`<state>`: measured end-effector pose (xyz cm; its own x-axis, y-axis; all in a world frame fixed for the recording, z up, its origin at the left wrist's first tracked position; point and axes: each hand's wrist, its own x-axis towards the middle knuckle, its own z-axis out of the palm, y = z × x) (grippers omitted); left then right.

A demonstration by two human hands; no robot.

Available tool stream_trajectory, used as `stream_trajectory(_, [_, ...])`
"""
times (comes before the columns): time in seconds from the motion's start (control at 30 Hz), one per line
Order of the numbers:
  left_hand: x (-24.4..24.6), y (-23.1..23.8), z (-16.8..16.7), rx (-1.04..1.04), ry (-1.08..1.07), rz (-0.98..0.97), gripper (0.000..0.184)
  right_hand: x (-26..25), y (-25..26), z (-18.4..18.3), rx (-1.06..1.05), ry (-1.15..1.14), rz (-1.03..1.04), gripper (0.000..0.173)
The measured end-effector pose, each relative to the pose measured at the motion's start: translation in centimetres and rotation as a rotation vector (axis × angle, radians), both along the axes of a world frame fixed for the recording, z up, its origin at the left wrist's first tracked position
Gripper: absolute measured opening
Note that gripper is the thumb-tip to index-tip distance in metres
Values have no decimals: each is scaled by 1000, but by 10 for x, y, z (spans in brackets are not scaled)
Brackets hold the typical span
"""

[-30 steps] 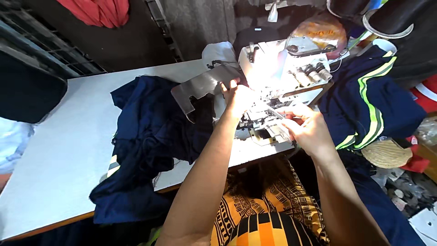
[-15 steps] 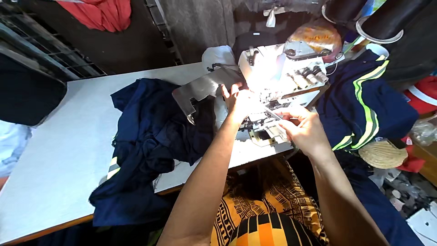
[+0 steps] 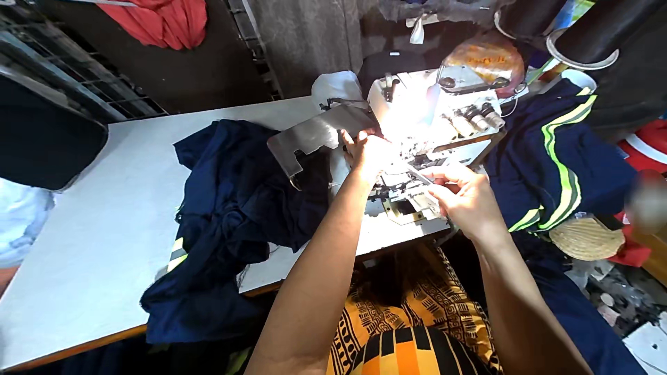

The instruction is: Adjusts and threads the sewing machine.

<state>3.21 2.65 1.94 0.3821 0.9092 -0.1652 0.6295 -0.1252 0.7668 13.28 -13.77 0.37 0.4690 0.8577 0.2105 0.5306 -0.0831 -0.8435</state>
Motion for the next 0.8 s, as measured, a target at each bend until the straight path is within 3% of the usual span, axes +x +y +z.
stream_trajectory(0.27, [-2, -1, -3, 15, -36, -22, 35, 1, 0, -2, 1, -22, -1, 23])
stream_trajectory(0.8, [-5, 0, -22, 382, -41, -69, 18, -1, 3, -3, 14, 43, -62, 23])
